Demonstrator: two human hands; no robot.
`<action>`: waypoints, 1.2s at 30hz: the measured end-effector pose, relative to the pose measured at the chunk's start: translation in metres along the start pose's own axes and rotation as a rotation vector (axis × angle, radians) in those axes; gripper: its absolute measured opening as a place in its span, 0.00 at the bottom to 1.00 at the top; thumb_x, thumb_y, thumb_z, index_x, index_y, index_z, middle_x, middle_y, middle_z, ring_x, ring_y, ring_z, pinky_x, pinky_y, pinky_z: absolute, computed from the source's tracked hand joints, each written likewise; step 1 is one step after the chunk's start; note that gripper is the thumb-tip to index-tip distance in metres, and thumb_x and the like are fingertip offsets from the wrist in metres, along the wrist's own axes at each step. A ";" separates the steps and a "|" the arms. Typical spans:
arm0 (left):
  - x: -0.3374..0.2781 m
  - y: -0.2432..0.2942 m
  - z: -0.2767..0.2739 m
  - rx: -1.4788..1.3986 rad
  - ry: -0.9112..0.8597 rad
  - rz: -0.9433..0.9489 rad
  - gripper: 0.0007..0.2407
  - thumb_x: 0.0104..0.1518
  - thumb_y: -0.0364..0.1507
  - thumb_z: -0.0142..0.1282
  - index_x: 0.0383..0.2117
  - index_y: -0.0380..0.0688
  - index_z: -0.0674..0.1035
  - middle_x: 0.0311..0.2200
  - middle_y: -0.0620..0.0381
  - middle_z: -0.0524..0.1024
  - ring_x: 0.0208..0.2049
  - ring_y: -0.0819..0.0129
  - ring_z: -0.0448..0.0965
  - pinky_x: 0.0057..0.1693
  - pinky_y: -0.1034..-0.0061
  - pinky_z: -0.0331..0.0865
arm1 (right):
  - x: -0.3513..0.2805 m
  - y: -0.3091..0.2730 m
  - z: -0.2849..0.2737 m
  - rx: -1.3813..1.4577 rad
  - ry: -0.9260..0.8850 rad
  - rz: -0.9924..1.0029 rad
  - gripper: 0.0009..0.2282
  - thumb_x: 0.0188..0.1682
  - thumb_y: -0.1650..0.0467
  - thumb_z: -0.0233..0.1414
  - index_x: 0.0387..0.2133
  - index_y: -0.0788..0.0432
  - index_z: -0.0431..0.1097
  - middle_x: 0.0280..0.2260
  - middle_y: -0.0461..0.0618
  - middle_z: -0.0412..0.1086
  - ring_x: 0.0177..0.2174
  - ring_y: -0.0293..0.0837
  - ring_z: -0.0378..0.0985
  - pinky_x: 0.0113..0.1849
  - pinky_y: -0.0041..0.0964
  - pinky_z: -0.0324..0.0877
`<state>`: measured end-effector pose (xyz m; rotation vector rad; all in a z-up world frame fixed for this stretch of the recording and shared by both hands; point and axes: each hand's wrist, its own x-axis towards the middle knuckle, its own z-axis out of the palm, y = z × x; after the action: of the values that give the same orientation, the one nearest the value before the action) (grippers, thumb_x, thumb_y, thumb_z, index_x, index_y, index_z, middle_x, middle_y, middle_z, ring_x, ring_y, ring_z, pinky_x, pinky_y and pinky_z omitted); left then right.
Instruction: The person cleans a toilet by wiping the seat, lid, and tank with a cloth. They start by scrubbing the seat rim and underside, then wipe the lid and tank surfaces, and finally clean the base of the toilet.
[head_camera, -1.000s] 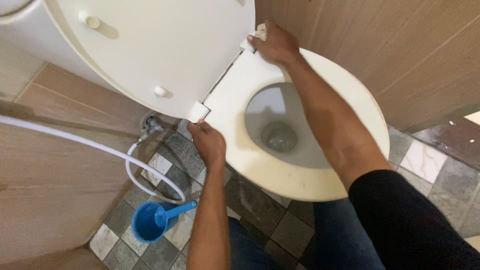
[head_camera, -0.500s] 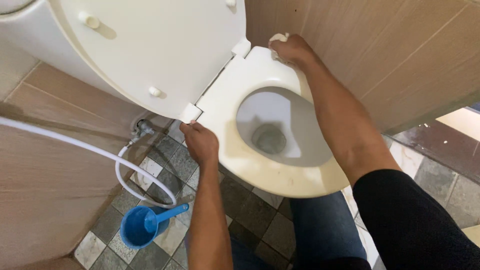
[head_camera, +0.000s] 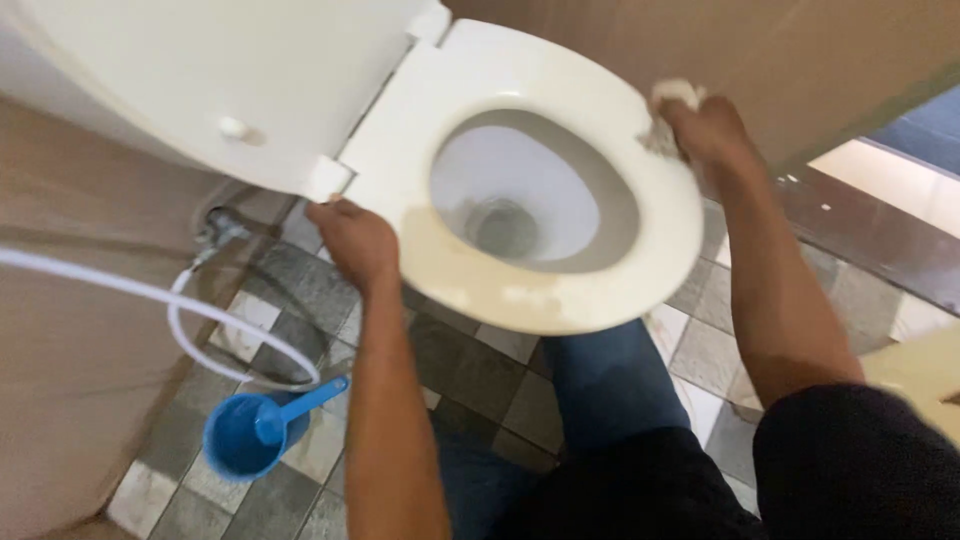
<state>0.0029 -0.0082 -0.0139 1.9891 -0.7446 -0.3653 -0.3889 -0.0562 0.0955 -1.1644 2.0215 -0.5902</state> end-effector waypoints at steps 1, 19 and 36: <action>-0.001 -0.004 -0.001 0.038 -0.024 -0.005 0.11 0.70 0.32 0.35 0.53 0.39 0.61 0.43 0.28 0.76 0.47 0.27 0.75 0.50 0.41 0.63 | 0.002 0.036 -0.002 0.002 0.042 -0.012 0.26 0.55 0.55 0.51 0.54 0.66 0.64 0.45 0.65 0.68 0.44 0.60 0.71 0.39 0.63 0.65; -0.016 0.014 -0.018 0.062 -0.062 0.089 0.17 0.73 0.32 0.35 0.60 0.30 0.63 0.50 0.22 0.74 0.54 0.24 0.73 0.58 0.39 0.64 | 0.043 -0.002 0.017 0.230 0.003 -0.189 0.37 0.50 0.52 0.58 0.58 0.75 0.61 0.54 0.76 0.64 0.57 0.70 0.67 0.53 0.67 0.65; -0.011 0.006 -0.014 0.118 -0.035 0.134 0.18 0.74 0.32 0.38 0.63 0.31 0.61 0.50 0.19 0.74 0.54 0.24 0.72 0.60 0.42 0.64 | -0.093 0.109 0.026 0.338 0.295 0.059 0.27 0.49 0.55 0.57 0.45 0.71 0.74 0.44 0.79 0.72 0.52 0.73 0.71 0.54 0.66 0.63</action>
<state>0.0000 0.0060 -0.0016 2.0341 -0.9349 -0.2829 -0.3969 0.0771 0.0375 -0.8509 2.0820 -1.0782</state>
